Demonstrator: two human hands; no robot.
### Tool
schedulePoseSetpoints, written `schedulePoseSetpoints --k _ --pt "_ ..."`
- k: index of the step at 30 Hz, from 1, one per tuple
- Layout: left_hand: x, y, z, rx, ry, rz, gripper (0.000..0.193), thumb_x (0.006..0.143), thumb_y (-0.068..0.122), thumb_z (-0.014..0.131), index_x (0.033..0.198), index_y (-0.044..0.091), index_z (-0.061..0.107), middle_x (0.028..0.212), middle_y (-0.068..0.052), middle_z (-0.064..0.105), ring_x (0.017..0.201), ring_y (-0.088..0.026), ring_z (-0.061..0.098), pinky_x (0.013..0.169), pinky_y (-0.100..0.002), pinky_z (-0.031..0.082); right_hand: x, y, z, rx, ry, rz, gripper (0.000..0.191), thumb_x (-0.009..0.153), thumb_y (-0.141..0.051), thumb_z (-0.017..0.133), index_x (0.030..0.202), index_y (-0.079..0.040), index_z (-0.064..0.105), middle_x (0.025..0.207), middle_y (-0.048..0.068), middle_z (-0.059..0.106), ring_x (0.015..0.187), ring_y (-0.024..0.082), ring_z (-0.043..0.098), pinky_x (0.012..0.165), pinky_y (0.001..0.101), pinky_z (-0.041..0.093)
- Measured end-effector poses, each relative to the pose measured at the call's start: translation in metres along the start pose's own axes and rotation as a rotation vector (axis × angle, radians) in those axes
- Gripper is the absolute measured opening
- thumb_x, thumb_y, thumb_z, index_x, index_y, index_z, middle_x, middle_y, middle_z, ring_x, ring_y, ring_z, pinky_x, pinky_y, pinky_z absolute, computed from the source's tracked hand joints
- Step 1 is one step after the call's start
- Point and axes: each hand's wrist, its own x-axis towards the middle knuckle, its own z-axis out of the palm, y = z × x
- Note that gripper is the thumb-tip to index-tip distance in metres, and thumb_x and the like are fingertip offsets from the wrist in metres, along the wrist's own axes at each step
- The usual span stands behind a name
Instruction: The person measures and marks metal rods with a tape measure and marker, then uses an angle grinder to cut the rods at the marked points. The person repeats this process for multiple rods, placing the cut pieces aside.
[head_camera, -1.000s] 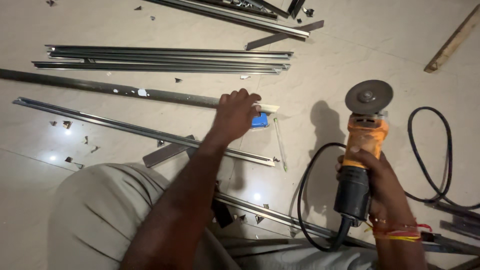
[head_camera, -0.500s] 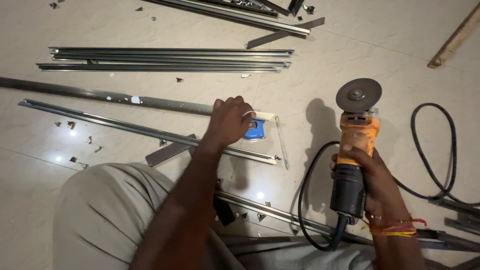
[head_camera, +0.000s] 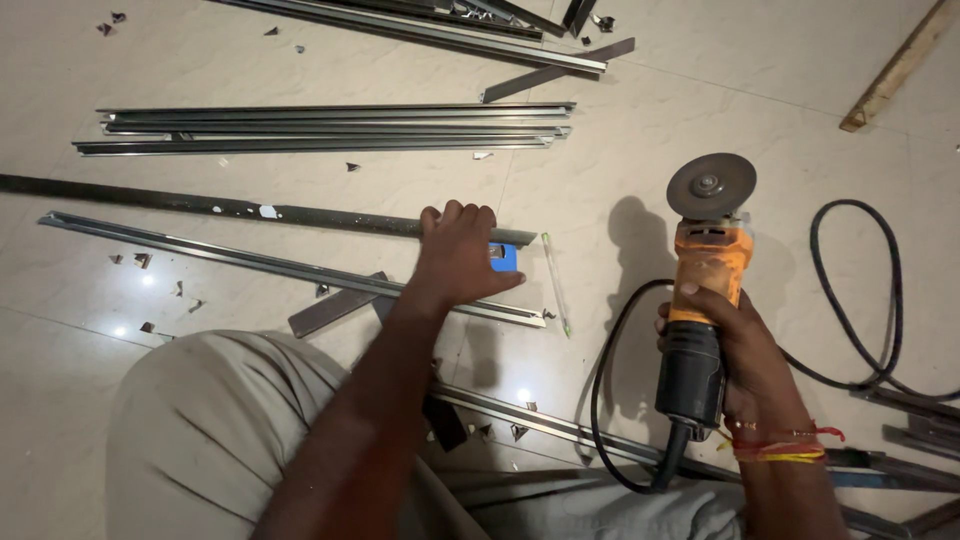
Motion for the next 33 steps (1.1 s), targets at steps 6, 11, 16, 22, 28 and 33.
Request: schedulePoseSetpoints --k 6,11,16,22,28,33 --pt "0.002 -0.009 0.0 -0.01 -0.054 0.045 0.076 0.055 0.047 0.088 0.115 0.007 0.064 0.112 -0.01 0.064 0.117 -0.03 0.052 0.106 -0.058 0.026 -0.001 -0.002 0.003 -0.01 -0.001 0.011 0.046 0.089 -0.024 0.07 0.125 -0.006 0.049 0.087 0.011 0.065 0.069 0.018 0.067 0.056 0.0302 0.057" --pt "0.001 -0.02 0.0 -0.129 0.131 0.058 0.062 0.07 0.047 0.082 0.114 0.005 0.066 0.108 -0.011 0.065 0.111 -0.031 0.055 0.1 -0.055 0.031 -0.002 -0.003 0.006 -0.04 0.005 0.025 0.046 0.089 -0.024 0.069 0.125 -0.004 0.049 0.088 0.012 0.064 0.07 0.018 0.067 0.057 0.03 0.057" --pt "0.0 -0.028 0.004 -0.029 0.174 -0.062 0.029 0.101 0.036 0.063 0.1 0.007 0.068 0.099 -0.009 0.067 0.101 -0.031 0.057 0.095 -0.051 0.037 -0.003 -0.003 0.007 -0.073 0.015 0.015 0.048 0.088 -0.024 0.069 0.128 -0.005 0.048 0.088 0.012 0.064 0.071 0.018 0.068 0.058 0.0305 0.058" --pt "0.002 -0.026 0.001 0.025 0.181 -0.075 0.033 0.101 0.038 0.06 0.092 0.008 0.07 0.084 -0.005 0.069 0.091 -0.029 0.059 0.085 -0.05 0.037 -0.002 -0.003 0.007 -0.058 0.004 0.007 0.048 0.088 -0.024 0.069 0.126 -0.004 0.049 0.087 0.011 0.064 0.072 0.018 0.068 0.058 0.0306 0.058" --pt "-0.002 -0.02 0.003 0.12 0.162 -0.03 0.033 0.104 0.034 0.057 0.087 0.009 0.071 0.083 -0.008 0.069 0.087 -0.029 0.06 0.081 -0.049 0.039 0.0 -0.004 0.009 -0.147 0.02 0.041 0.042 0.087 -0.02 0.066 0.122 -0.006 0.049 0.086 0.012 0.064 0.069 0.019 0.065 0.057 0.0329 0.056" --pt "-0.002 -0.015 0.007 0.059 0.191 -0.046 0.028 0.104 0.027 0.056 0.089 0.012 0.073 0.083 -0.006 0.07 0.087 -0.028 0.061 0.083 -0.049 0.04 0.001 -0.005 0.016 -0.269 -0.01 0.002 0.046 0.081 -0.014 0.068 0.12 -0.004 0.048 0.088 0.013 0.065 0.071 0.02 0.067 0.06 0.0347 0.058"
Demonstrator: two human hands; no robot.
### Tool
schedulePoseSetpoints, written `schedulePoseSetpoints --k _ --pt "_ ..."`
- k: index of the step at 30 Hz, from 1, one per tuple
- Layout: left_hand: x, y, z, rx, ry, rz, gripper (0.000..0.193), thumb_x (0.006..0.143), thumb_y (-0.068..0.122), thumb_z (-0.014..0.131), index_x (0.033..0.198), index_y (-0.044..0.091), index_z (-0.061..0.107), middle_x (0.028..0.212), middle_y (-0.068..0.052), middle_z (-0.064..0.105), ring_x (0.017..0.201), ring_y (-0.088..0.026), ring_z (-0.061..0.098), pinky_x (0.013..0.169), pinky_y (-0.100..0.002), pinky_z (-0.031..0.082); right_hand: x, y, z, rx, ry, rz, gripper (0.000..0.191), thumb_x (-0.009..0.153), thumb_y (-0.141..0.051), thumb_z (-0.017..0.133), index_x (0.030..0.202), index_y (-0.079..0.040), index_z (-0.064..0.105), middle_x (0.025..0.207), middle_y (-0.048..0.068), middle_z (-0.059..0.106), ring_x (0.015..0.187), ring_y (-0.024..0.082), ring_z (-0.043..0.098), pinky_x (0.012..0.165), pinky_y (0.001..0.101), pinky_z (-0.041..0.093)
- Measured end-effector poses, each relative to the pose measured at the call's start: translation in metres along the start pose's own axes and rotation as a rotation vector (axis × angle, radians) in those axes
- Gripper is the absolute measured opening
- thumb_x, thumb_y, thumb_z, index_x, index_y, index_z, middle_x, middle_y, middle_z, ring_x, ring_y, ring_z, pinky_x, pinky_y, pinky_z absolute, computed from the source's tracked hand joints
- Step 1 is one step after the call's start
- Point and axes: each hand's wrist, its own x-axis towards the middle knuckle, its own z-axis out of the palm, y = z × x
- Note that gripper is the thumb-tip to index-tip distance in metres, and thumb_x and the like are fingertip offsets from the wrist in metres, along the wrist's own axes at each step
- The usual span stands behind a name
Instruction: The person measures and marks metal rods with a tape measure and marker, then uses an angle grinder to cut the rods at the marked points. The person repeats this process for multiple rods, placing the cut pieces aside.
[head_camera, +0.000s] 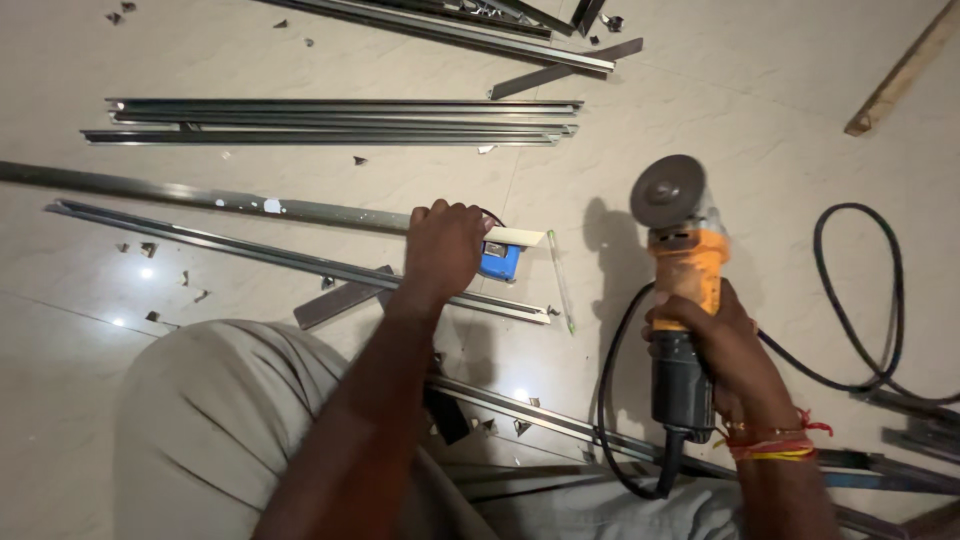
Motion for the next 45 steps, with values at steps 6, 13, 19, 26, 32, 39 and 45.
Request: schedulePoseSetpoints --k 6,13,19,26,32,39,45 --pt "-0.008 0.001 -0.006 -0.145 0.112 0.006 0.032 0.091 0.041 0.071 0.083 0.01 0.073 0.078 -0.005 0.07 0.082 -0.027 0.061 0.082 -0.047 0.04 -0.002 -0.009 0.022 -0.264 -0.011 0.041 0.056 0.078 -0.019 0.074 0.125 -0.002 0.048 0.096 0.014 0.066 0.075 0.021 0.069 0.066 0.0348 0.057" --pt "-0.011 -0.002 0.002 -0.179 0.218 0.027 0.037 0.085 0.047 0.076 0.085 0.01 0.075 0.076 -0.006 0.071 0.081 -0.026 0.061 0.081 -0.046 0.041 0.008 -0.03 0.036 -0.825 -0.048 0.058 0.064 0.077 -0.031 0.077 0.129 -0.003 0.051 0.102 0.015 0.068 0.09 0.022 0.066 0.077 0.036 0.053" --pt "-0.009 -0.005 0.014 -0.193 0.286 0.035 0.025 0.092 0.037 0.071 0.087 0.013 0.077 0.082 -0.002 0.073 0.084 -0.024 0.062 0.083 -0.045 0.039 0.01 -0.039 0.043 -0.913 -0.093 -0.054 0.066 0.076 -0.03 0.078 0.128 0.0 0.05 0.105 0.016 0.07 0.094 0.022 0.069 0.081 0.0362 0.055" --pt "-0.01 -0.003 0.012 -0.285 0.235 -0.039 0.024 0.094 0.034 0.071 0.083 0.014 0.078 0.078 -0.001 0.071 0.082 -0.022 0.061 0.086 -0.043 0.038 0.014 -0.04 0.047 -0.863 -0.075 -0.003 0.064 0.076 -0.029 0.078 0.127 -0.001 0.052 0.106 0.016 0.07 0.095 0.023 0.068 0.082 0.0361 0.054" --pt "-0.011 0.0 0.006 -0.302 0.22 -0.037 0.022 0.093 0.033 0.072 0.083 0.013 0.077 0.076 -0.001 0.07 0.081 -0.021 0.06 0.088 -0.043 0.038 0.019 -0.036 0.048 -0.841 -0.09 0.015 0.065 0.075 -0.028 0.079 0.127 -0.001 0.051 0.105 0.015 0.069 0.094 0.022 0.068 0.081 0.0355 0.054" --pt "-0.011 0.002 0.004 -0.309 0.214 -0.048 0.024 0.093 0.034 0.072 0.082 0.013 0.077 0.075 -0.001 0.07 0.081 -0.021 0.059 0.088 -0.042 0.037 0.019 -0.035 0.051 -0.83 -0.108 -0.018 0.066 0.076 -0.027 0.079 0.128 0.001 0.05 0.106 0.015 0.068 0.093 0.021 0.068 0.079 0.0346 0.055" --pt "-0.011 0.003 0.002 -0.316 0.193 -0.059 0.026 0.094 0.034 0.071 0.082 0.013 0.077 0.076 0.0 0.071 0.081 -0.02 0.059 0.088 -0.042 0.037 0.017 -0.035 0.054 -0.776 -0.101 0.045 0.066 0.077 -0.025 0.078 0.129 0.002 0.048 0.104 0.017 0.068 0.089 0.023 0.071 0.075 0.0346 0.058"
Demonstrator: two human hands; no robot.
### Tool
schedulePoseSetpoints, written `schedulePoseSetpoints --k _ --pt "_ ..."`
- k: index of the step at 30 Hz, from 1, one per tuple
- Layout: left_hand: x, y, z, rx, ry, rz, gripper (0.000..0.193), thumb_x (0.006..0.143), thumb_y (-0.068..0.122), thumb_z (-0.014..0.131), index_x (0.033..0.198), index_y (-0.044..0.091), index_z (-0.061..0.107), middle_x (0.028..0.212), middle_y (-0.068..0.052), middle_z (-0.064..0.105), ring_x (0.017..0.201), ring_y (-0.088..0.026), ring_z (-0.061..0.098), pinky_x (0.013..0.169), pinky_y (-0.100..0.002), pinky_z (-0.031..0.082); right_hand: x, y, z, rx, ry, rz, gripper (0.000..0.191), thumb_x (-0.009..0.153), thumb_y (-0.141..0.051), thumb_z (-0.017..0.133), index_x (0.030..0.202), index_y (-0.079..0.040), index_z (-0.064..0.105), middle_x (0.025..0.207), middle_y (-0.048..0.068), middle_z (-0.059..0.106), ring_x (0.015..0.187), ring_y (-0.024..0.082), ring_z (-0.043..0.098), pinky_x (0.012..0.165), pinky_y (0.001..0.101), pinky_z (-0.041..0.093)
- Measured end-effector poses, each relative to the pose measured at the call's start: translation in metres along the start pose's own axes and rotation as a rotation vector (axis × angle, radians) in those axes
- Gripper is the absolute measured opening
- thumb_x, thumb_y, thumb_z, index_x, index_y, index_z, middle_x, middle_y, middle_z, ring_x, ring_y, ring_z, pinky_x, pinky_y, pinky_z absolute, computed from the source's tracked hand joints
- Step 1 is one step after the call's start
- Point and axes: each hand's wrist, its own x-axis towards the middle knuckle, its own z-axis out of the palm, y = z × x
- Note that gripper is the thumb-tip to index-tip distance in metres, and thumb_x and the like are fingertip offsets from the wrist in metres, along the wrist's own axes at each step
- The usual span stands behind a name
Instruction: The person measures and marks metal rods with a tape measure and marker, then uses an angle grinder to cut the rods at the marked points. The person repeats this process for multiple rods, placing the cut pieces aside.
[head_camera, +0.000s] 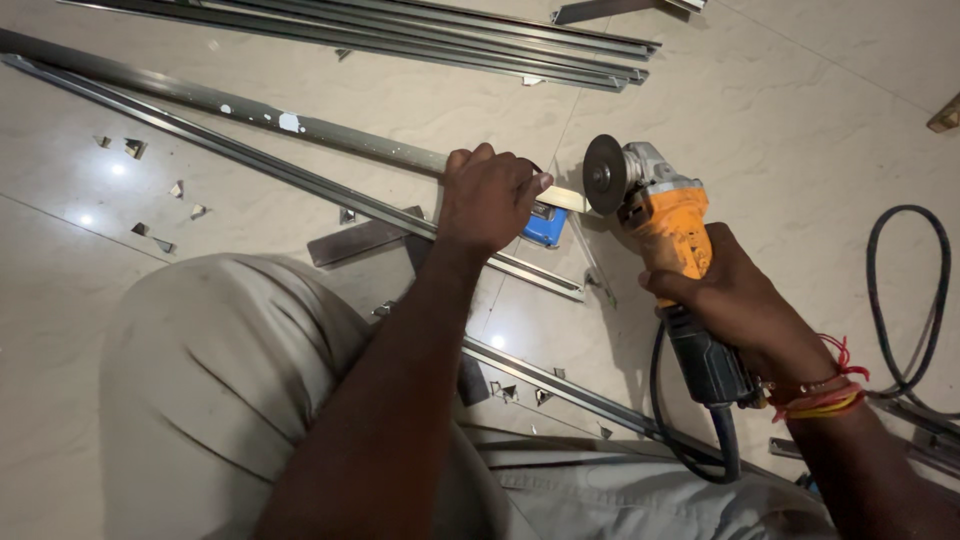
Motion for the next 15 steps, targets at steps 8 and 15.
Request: schedulePoseSetpoints --k 8,15 --pt "0.0005 0.0007 -0.0014 0.025 -0.009 0.002 0.025 0.095 0.034 0.07 0.083 0.013 0.077 0.076 -0.001 0.071 0.08 -0.02 0.059 0.087 -0.041 0.037 0.0022 -0.0007 0.0002 -0.038 -0.009 -0.027 0.066 0.077 -0.025 0.077 0.128 0.003 0.047 0.105 0.018 0.068 0.091 0.023 0.071 0.076 0.0354 0.059" --pt "0.0011 0.0005 -0.0015 0.011 -0.024 -0.01 0.025 0.094 0.034 0.071 0.083 0.013 0.077 0.075 -0.001 0.07 0.079 -0.02 0.059 0.086 -0.041 0.037 -0.0006 -0.004 0.0017 -0.029 -0.008 -0.052 0.065 0.077 -0.024 0.077 0.127 0.004 0.047 0.104 0.017 0.068 0.089 0.023 0.072 0.075 0.0362 0.059"
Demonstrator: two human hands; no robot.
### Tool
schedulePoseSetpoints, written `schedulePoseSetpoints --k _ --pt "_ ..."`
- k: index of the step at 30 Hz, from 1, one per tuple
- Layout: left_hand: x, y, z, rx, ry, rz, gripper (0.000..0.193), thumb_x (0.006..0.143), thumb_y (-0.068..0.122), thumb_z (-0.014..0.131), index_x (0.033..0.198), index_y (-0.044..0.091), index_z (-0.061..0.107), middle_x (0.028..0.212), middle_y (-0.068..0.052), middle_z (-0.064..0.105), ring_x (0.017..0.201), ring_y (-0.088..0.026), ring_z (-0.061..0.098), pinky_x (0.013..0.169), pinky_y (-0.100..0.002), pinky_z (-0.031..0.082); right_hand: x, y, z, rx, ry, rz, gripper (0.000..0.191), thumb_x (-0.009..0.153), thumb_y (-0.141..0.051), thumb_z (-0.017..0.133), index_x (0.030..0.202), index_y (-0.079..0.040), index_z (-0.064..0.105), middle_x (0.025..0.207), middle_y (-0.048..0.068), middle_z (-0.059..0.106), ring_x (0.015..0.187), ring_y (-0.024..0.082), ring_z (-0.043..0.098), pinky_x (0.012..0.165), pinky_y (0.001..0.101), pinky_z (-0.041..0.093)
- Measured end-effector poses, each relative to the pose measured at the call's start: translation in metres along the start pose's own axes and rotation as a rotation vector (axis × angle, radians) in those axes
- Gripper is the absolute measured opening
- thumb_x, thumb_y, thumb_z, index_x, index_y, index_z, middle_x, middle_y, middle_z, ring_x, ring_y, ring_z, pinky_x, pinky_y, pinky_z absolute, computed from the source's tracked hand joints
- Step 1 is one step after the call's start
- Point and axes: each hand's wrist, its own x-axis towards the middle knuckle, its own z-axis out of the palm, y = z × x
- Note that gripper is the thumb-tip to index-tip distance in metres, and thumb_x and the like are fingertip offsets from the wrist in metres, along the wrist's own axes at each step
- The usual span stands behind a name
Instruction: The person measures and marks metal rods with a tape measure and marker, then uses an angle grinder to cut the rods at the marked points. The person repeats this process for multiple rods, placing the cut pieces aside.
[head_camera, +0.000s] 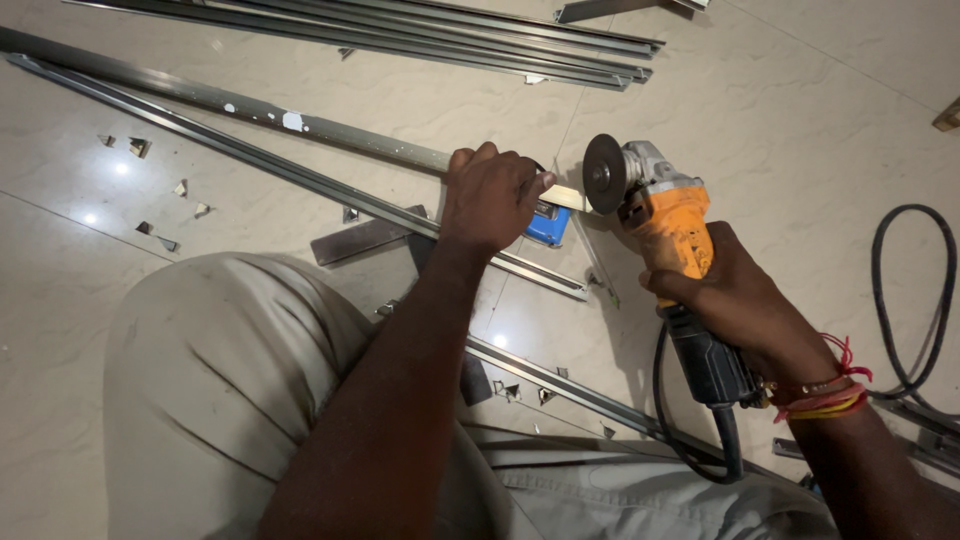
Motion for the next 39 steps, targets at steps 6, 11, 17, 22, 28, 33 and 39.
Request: schedulePoseSetpoints --k 6,11,17,22,28,33,39 --pt "-0.001 -0.002 0.001 0.013 0.019 0.024 0.023 0.095 0.032 0.071 0.084 0.013 0.077 0.077 -0.001 0.071 0.081 -0.02 0.06 0.087 -0.042 0.037 -0.002 -0.003 0.0 -0.001 0.001 0.017 0.065 0.077 -0.023 0.077 0.128 0.005 0.047 0.105 0.018 0.068 0.087 0.024 0.072 0.075 0.0373 0.06" --pt "0.0 -0.002 0.003 0.02 0.016 0.018 0.024 0.096 0.033 0.07 0.083 0.013 0.076 0.078 -0.001 0.071 0.082 -0.02 0.06 0.088 -0.042 0.037 -0.002 0.0 -0.001 0.003 -0.001 0.004 0.066 0.076 -0.025 0.076 0.13 0.003 0.047 0.106 0.018 0.069 0.088 0.023 0.072 0.076 0.0368 0.059" --pt "0.0 -0.002 0.004 0.028 0.001 -0.002 0.026 0.096 0.034 0.068 0.083 0.013 0.076 0.078 0.0 0.072 0.083 -0.02 0.06 0.088 -0.042 0.037 0.0 0.003 -0.005 -0.122 0.015 -0.015 0.068 0.076 -0.03 0.078 0.13 0.001 0.05 0.107 0.017 0.068 0.096 0.023 0.067 0.082 0.0369 0.054" --pt "0.001 -0.002 0.005 0.076 -0.017 0.015 0.027 0.097 0.034 0.066 0.082 0.013 0.076 0.079 -0.001 0.072 0.083 -0.021 0.061 0.087 -0.043 0.036 0.001 0.004 -0.007 -0.101 0.003 -0.001 0.069 0.075 -0.03 0.078 0.129 0.001 0.05 0.106 0.016 0.068 0.097 0.023 0.067 0.082 0.0374 0.055" --pt "0.0 -0.006 0.008 0.087 0.009 0.026 0.024 0.098 0.033 0.066 0.085 0.015 0.077 0.081 -0.001 0.072 0.084 -0.021 0.061 0.086 -0.043 0.037 0.001 0.002 -0.007 -0.091 -0.005 -0.023 0.067 0.075 -0.03 0.077 0.128 0.001 0.051 0.107 0.016 0.067 0.096 0.022 0.066 0.081 0.0371 0.054" --pt "-0.001 -0.008 0.01 0.088 0.046 0.064 0.022 0.096 0.032 0.068 0.085 0.015 0.076 0.081 -0.001 0.072 0.083 -0.022 0.061 0.085 -0.043 0.037 0.0 -0.001 -0.01 -0.075 0.007 0.002 0.068 0.074 -0.029 0.078 0.129 0.001 0.05 0.107 0.015 0.068 0.096 0.023 0.067 0.08 0.0364 0.054" --pt "-0.001 -0.006 0.009 0.045 0.045 0.03 0.023 0.095 0.032 0.07 0.082 0.014 0.075 0.078 0.0 0.071 0.082 -0.021 0.06 0.085 -0.042 0.037 0.001 -0.003 -0.013 -0.147 0.026 -0.025 0.073 0.074 -0.032 0.079 0.132 0.002 0.049 0.11 0.017 0.068 0.099 0.023 0.067 0.083 0.037 0.054"
